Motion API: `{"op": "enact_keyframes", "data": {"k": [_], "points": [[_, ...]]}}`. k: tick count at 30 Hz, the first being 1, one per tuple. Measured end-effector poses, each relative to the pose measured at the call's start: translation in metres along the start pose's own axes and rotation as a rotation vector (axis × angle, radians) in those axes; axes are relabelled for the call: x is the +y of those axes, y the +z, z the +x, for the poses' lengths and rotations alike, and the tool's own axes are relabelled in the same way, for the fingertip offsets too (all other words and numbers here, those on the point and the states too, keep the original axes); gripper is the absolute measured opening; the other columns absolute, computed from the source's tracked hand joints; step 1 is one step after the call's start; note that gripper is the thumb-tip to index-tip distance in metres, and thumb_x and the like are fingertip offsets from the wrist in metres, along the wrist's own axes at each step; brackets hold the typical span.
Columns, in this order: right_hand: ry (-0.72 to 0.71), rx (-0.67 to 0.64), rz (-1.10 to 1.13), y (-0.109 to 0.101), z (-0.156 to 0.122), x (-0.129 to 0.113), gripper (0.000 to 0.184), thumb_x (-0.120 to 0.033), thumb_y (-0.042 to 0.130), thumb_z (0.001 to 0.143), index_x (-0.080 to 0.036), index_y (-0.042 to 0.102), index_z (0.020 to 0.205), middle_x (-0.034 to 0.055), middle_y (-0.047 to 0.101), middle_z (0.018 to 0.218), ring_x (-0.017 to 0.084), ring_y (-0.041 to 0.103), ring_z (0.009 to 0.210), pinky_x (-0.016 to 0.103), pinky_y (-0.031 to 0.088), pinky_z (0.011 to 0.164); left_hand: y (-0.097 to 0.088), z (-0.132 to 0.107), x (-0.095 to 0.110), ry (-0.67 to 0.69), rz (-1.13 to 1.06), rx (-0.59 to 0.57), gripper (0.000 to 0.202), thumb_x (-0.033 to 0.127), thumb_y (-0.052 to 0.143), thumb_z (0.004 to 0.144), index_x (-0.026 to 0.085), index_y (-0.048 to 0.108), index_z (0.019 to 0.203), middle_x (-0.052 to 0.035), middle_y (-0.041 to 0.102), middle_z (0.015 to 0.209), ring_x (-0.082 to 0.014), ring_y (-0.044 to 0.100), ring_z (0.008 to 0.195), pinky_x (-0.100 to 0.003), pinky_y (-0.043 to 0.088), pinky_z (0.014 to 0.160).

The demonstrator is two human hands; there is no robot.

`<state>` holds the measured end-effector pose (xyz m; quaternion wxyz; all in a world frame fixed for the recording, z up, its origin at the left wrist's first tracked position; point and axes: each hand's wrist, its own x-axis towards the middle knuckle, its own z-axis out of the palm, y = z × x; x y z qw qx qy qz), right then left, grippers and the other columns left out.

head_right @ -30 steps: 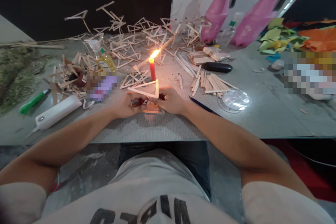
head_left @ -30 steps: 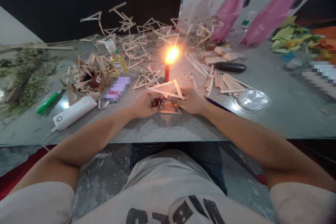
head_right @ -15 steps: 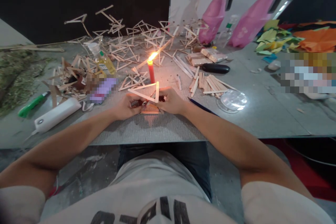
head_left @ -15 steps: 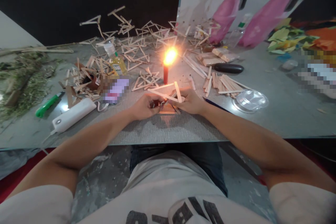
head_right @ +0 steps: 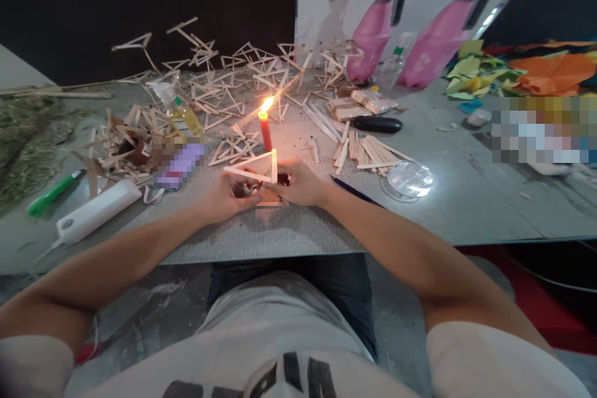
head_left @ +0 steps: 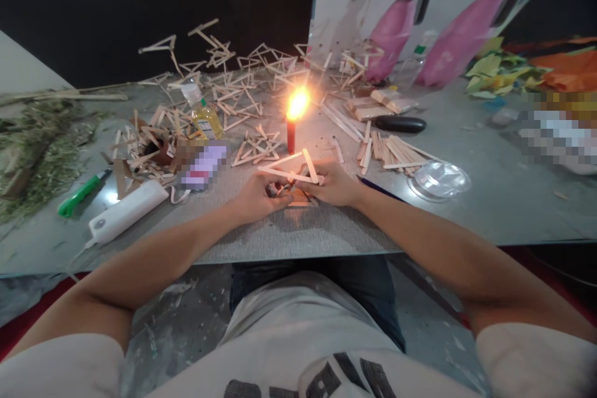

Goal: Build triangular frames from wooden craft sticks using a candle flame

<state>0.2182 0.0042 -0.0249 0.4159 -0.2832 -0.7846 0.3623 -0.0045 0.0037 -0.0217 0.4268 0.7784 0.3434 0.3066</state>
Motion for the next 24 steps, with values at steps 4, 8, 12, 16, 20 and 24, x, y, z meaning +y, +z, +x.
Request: {"op": "enact_keyframes", "data": {"k": [4, 8, 12, 16, 20, 24], "points": [[-0.007, -0.015, -0.003, -0.0013, 0.0007, 0.0012, 0.033, -0.046, 0.068, 0.096, -0.015, 0.072, 0.087, 0.0002, 0.067, 0.071, 0.009, 0.053, 0.059, 0.023, 0.043, 0.054, 0.0017, 0.0007, -0.0001, 0.007, -0.002, 0.001, 0.013, 0.027, 0.072, 0.080, 0.014, 0.067, 0.083, 0.0012, 0.053, 0.081, -0.0037, 0.038, 0.053, -0.018, 0.031, 0.046], [-0.007, -0.017, 0.013, -0.0019, 0.0003, 0.0023, 0.030, -0.043, 0.067, 0.097, -0.015, 0.071, 0.087, -0.0025, 0.060, 0.064, 0.008, 0.050, 0.055, 0.022, 0.040, 0.051, 0.0013, 0.0014, -0.0018, 0.020, 0.013, 0.009, 0.013, 0.027, 0.073, 0.080, 0.015, 0.068, 0.082, 0.0006, 0.055, 0.079, -0.0047, 0.040, 0.054, -0.018, 0.032, 0.047], [0.000, -0.005, 0.022, -0.0011, 0.0009, 0.0003, 0.030, -0.042, 0.067, 0.097, -0.015, 0.071, 0.087, -0.0029, 0.059, 0.063, 0.008, 0.049, 0.054, 0.022, 0.040, 0.051, 0.0012, 0.0012, -0.0018, 0.023, 0.032, 0.024, 0.012, 0.027, 0.072, 0.080, 0.016, 0.067, 0.079, 0.0003, 0.055, 0.079, -0.0052, 0.041, 0.054, -0.019, 0.034, 0.047], [0.010, 0.014, 0.037, 0.0000, 0.0013, -0.0022, 0.033, -0.045, 0.069, 0.096, -0.014, 0.070, 0.084, -0.0031, 0.057, 0.063, 0.008, 0.047, 0.054, 0.023, 0.037, 0.050, 0.0025, 0.0014, -0.0027, 0.008, 0.067, 0.053, 0.012, 0.027, 0.071, 0.080, 0.016, 0.069, 0.081, 0.0018, 0.055, 0.074, -0.0056, 0.041, 0.053, -0.019, 0.036, 0.048], [0.018, 0.004, 0.053, 0.0009, 0.0007, -0.0015, 0.035, -0.047, 0.069, 0.095, -0.014, 0.070, 0.085, -0.0024, 0.058, 0.065, 0.008, 0.047, 0.056, 0.023, 0.038, 0.051, 0.0055, 0.0019, -0.0037, 0.003, 0.096, 0.099, 0.015, 0.030, 0.071, 0.081, 0.016, 0.066, 0.076, 0.0020, 0.056, 0.071, -0.0066, 0.042, 0.054, -0.020, 0.035, 0.048], [0.029, -0.002, 0.068, 0.0014, 0.0001, 0.0011, 0.036, -0.048, 0.068, 0.096, -0.015, 0.068, 0.082, -0.0028, 0.057, 0.064, 0.008, 0.046, 0.054, 0.023, 0.038, 0.049, 0.0078, 0.0022, -0.0053, 0.029, 0.110, 0.132, 0.021, 0.030, 0.070, 0.082, 0.017, 0.059, 0.069, 0.0015, 0.057, 0.073, -0.0072, 0.044, 0.058, -0.020, 0.035, 0.050]]}}
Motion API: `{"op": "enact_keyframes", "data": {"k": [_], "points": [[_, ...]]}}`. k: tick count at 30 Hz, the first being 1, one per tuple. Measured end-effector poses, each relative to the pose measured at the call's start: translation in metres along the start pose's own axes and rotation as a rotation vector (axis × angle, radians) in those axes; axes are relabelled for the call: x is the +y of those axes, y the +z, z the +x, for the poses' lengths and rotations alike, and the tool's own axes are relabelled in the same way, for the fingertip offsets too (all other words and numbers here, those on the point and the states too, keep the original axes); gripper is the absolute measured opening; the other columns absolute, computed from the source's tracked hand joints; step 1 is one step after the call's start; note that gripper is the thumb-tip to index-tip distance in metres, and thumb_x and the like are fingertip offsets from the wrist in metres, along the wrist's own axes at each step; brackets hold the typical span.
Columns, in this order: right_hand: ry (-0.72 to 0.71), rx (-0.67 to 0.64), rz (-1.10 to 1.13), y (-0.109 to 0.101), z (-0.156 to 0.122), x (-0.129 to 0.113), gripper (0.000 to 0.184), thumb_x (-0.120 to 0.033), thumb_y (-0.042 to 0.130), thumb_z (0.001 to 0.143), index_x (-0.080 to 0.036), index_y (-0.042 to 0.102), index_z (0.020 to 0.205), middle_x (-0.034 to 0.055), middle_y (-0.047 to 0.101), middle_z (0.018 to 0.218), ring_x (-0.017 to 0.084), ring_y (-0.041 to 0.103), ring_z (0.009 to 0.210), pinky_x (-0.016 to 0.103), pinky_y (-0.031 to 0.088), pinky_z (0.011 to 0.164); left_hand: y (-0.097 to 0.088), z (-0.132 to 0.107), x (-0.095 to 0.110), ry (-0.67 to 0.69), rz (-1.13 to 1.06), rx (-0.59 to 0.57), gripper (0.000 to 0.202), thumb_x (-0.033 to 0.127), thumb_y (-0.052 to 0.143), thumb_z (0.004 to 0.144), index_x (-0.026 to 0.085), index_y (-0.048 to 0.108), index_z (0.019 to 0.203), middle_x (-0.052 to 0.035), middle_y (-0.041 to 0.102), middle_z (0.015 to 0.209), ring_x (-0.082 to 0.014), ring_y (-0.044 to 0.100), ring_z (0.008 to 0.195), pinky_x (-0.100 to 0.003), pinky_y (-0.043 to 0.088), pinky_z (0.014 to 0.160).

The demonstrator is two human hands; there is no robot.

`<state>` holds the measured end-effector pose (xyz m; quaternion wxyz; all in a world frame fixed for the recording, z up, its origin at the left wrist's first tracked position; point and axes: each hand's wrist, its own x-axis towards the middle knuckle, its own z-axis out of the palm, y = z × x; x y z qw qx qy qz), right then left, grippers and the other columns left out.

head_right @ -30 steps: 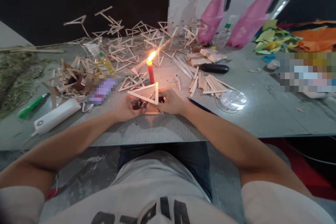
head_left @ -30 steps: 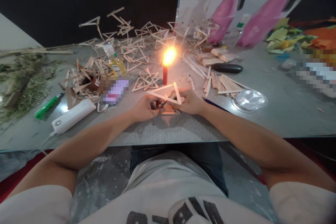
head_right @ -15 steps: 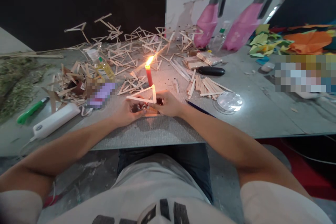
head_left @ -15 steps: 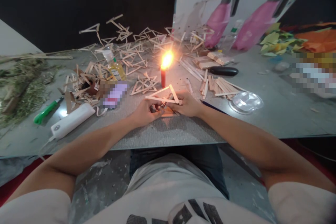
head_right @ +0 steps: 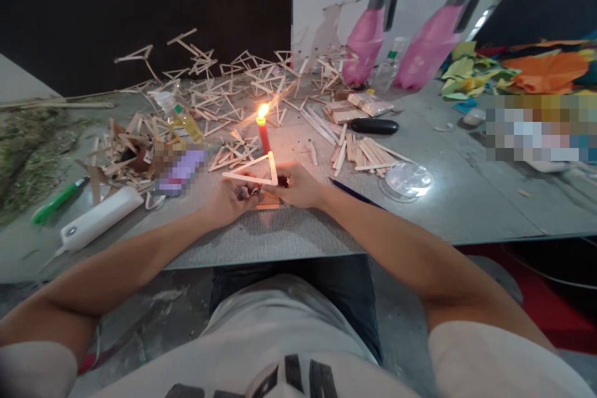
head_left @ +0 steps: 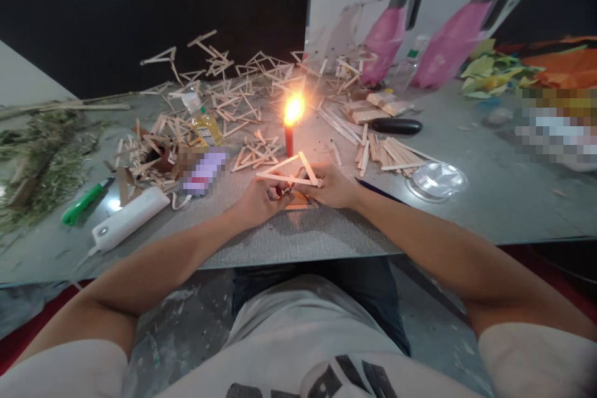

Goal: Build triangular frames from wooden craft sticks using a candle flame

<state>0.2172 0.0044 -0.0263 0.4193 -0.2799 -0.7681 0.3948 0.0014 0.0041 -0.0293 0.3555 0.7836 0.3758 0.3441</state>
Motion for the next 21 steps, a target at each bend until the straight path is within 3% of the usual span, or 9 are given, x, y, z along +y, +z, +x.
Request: {"op": "enact_keyframes", "data": {"k": [6, 12, 16, 21], "points": [[-0.005, -0.025, 0.004, -0.001, 0.002, 0.002, 0.032, -0.045, 0.069, 0.096, -0.015, 0.072, 0.090, -0.0025, 0.061, 0.066, 0.008, 0.049, 0.055, 0.023, 0.040, 0.051, 0.002, 0.000, -0.005, 0.065, 0.015, 0.003, 0.020, 0.023, 0.067, 0.081, 0.017, 0.056, 0.066, 0.0024, 0.058, 0.072, -0.0075, 0.047, 0.058, -0.021, 0.039, 0.053], [0.012, -0.060, 0.001, -0.002, 0.003, 0.003, 0.028, -0.042, 0.075, 0.090, -0.014, 0.074, 0.089, 0.0048, 0.073, 0.081, 0.013, 0.064, 0.070, 0.025, 0.050, 0.063, -0.001, 0.002, -0.006, 0.178, 0.038, 0.062, 0.005, 0.015, 0.066, 0.078, 0.018, 0.063, 0.075, 0.0005, 0.064, 0.075, -0.0123, 0.058, 0.068, -0.025, 0.047, 0.062], [0.049, -0.101, 0.007, -0.005, 0.003, 0.003, 0.026, -0.040, 0.078, 0.087, -0.015, 0.074, 0.094, 0.0038, 0.072, 0.081, 0.013, 0.064, 0.068, 0.025, 0.050, 0.060, -0.007, 0.001, -0.004, 0.255, 0.050, 0.113, 0.016, 0.019, 0.071, 0.079, 0.019, 0.059, 0.070, -0.0016, 0.067, 0.081, -0.0143, 0.062, 0.075, -0.029, 0.052, 0.071], [0.112, -0.055, 0.019, -0.006, 0.005, 0.005, 0.033, -0.038, 0.081, 0.084, -0.017, 0.070, 0.107, 0.0053, 0.073, 0.095, 0.013, 0.065, 0.071, 0.024, 0.052, 0.060, -0.013, -0.003, 0.001, 0.567, 0.058, 0.162, 0.018, 0.021, 0.072, 0.087, 0.021, 0.058, 0.075, -0.0030, 0.071, 0.091, -0.0155, 0.068, 0.082, -0.033, 0.056, 0.077]]}}
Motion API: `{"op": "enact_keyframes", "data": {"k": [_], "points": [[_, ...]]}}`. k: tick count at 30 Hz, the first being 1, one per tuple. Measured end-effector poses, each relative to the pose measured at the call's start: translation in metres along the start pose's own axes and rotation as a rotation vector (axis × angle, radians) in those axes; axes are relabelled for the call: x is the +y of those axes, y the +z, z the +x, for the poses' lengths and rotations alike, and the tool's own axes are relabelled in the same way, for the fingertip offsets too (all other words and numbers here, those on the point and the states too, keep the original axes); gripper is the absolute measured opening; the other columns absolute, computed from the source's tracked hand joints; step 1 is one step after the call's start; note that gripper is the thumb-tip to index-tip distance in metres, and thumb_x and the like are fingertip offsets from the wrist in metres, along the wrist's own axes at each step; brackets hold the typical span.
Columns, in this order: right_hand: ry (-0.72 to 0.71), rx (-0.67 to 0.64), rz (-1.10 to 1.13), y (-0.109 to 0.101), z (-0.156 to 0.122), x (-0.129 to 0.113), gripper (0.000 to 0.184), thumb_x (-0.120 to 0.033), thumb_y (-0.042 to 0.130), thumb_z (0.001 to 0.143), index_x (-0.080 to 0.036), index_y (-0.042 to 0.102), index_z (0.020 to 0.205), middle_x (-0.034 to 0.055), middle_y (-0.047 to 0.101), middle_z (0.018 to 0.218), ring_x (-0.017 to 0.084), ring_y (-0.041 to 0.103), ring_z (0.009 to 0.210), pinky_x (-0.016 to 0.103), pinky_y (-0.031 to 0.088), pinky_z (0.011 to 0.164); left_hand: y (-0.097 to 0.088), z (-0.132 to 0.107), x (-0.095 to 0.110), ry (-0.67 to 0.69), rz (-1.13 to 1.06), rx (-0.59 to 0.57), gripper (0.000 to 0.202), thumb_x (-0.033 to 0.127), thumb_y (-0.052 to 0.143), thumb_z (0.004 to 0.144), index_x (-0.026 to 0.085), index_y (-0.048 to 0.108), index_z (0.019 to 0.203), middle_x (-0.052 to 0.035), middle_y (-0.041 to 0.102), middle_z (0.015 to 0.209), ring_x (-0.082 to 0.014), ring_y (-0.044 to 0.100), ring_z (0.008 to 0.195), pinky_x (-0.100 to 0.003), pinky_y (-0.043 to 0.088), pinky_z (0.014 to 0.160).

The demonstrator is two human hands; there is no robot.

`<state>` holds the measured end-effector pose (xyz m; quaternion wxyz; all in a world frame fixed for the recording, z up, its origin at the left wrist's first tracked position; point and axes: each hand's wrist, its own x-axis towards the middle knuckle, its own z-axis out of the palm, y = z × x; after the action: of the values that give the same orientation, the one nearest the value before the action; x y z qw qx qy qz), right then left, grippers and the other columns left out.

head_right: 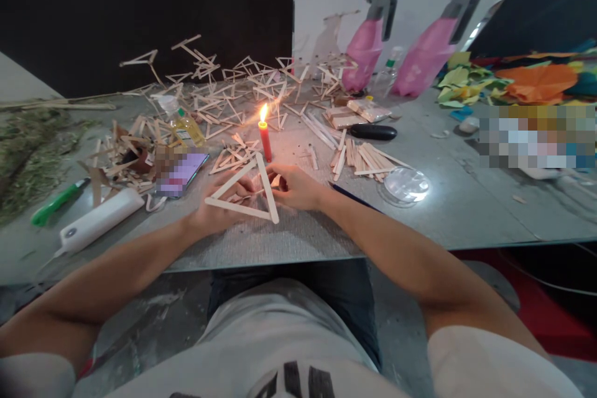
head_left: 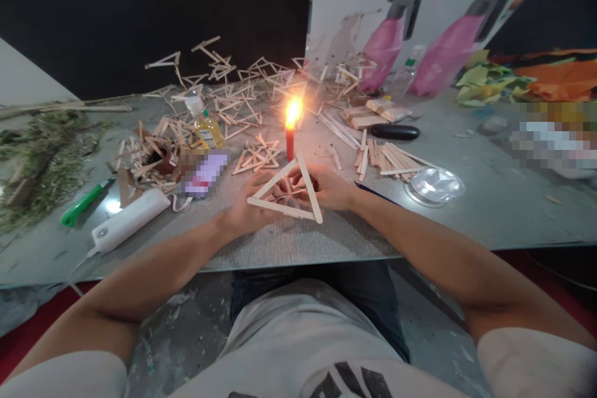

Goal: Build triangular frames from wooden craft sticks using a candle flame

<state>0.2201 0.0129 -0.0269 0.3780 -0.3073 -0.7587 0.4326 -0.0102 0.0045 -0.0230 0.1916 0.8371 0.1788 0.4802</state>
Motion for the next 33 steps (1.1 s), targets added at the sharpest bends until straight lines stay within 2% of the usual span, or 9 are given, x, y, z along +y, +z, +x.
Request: {"op": "enact_keyframes", "data": {"k": [6, 14, 17, 20, 22, 25, 28, 31, 33], "points": [[0.041, 0.059, 0.075, 0.008, 0.003, 0.004, 0.039, -0.041, 0.075, 0.086, -0.015, 0.064, 0.114, 0.0029, 0.071, 0.083, 0.013, 0.066, 0.066, 0.026, 0.055, 0.058, -0.001, 0.001, 0.005, 0.179, 0.113, -0.028, 0.016, 0.009, 0.069, 0.085, 0.024, 0.064, 0.085, -0.0005, 0.072, 0.092, -0.0160, 0.067, 0.081, -0.035, 0.051, 0.080], [-0.059, 0.353, 0.006, 0.007, 0.000, -0.007, 0.039, -0.040, 0.076, 0.087, -0.018, 0.067, 0.117, 0.0014, 0.067, 0.087, 0.010, 0.057, 0.067, 0.026, 0.050, 0.061, -0.009, 0.003, -0.007, 0.421, 0.396, -0.280, 0.011, 0.018, 0.067, 0.095, 0.028, 0.065, 0.091, 0.0025, 0.077, 0.106, -0.0174, 0.065, 0.092, -0.039, 0.043, 0.092], [-0.159, 0.386, -0.153, 0.008, -0.003, -0.018, 0.027, -0.038, 0.073, 0.091, -0.021, 0.074, 0.112, 0.0039, 0.072, 0.092, 0.012, 0.056, 0.069, 0.029, 0.051, 0.067, -0.006, 0.003, -0.014, 0.371, 0.401, -0.358, 0.015, 0.019, 0.062, 0.098, 0.028, 0.065, 0.087, 0.0035, 0.077, 0.106, -0.0176, 0.065, 0.095, -0.040, 0.041, 0.094], [-0.191, 0.323, -0.256, 0.010, -0.005, -0.022, 0.025, -0.035, 0.067, 0.096, -0.021, 0.076, 0.114, 0.0047, 0.076, 0.094, 0.012, 0.055, 0.067, 0.029, 0.050, 0.065, -0.002, 0.004, -0.015, 0.238, 0.367, -0.469, 0.019, 0.021, 0.057, 0.102, 0.027, 0.066, 0.085, 0.0011, 0.077, 0.105, -0.0194, 0.066, 0.096, -0.041, 0.041, 0.096], [-0.116, 0.308, -0.182, 0.009, -0.004, -0.020, 0.028, -0.035, 0.064, 0.097, -0.020, 0.074, 0.119, 0.0040, 0.075, 0.095, 0.009, 0.051, 0.061, 0.026, 0.045, 0.057, 0.000, 0.004, -0.014, 0.203, 0.386, -0.492, 0.020, 0.021, 0.055, 0.103, 0.026, 0.068, 0.089, -0.0009, 0.076, 0.103, -0.0206, 0.066, 0.096, -0.041, 0.040, 0.096], [0.003, 0.383, 0.029, 0.000, -0.001, -0.020, 0.029, -0.040, 0.061, 0.099, -0.019, 0.069, 0.119, 0.0045, 0.072, 0.101, 0.005, 0.043, 0.051, 0.025, 0.036, 0.046, -0.002, 0.003, -0.011, 0.230, 0.455, -0.492, 0.017, 0.019, 0.056, 0.102, 0.024, 0.071, 0.095, -0.0038, 0.076, 0.103, -0.0217, 0.066, 0.096, -0.042, 0.041, 0.096], [0.095, 0.425, 0.148, -0.013, -0.001, -0.029, 0.035, -0.052, 0.059, 0.101, -0.019, 0.063, 0.110, 0.0052, 0.067, 0.100, 0.004, 0.046, 0.050, 0.024, 0.036, 0.045, -0.007, 0.002, -0.012, 0.225, 0.465, -0.482, 0.014, 0.024, 0.061, 0.101, 0.023, 0.073, 0.094, -0.0054, 0.077, 0.107, -0.0231, 0.066, 0.100, -0.042, 0.042, 0.095], [0.213, 0.318, 0.044, -0.019, -0.013, -0.043, 0.050, -0.067, 0.054, 0.099, -0.018, 0.061, 0.112, 0.0074, 0.065, 0.103, 0.007, 0.051, 0.054, 0.025, 0.039, 0.047, -0.017, 0.003, -0.016, 0.167, 0.452, -0.445, 0.009, 0.032, 0.070, 0.096, 0.025, 0.075, 0.101, -0.0059, 0.075, 0.115, -0.0253, 0.064, 0.108, -0.044, 0.043, 0.098], [0.294, 0.259, -0.129, -0.018, -0.030, -0.048, 0.059, -0.072, 0.054, 0.097, -0.018, 0.061, 0.121, 0.0098, 0.067, 0.107, 0.010, 0.056, 0.061, 0.026, 0.046, 0.052, -0.023, 0.004, -0.020, 0.145, 0.437, -0.420, 0.025, 0.044, 0.077, 0.090, 0.026, 0.074, 0.107, -0.0076, 0.071, 0.122, -0.0285, 0.060, 0.115, -0.046, 0.043, 0.103]]}}
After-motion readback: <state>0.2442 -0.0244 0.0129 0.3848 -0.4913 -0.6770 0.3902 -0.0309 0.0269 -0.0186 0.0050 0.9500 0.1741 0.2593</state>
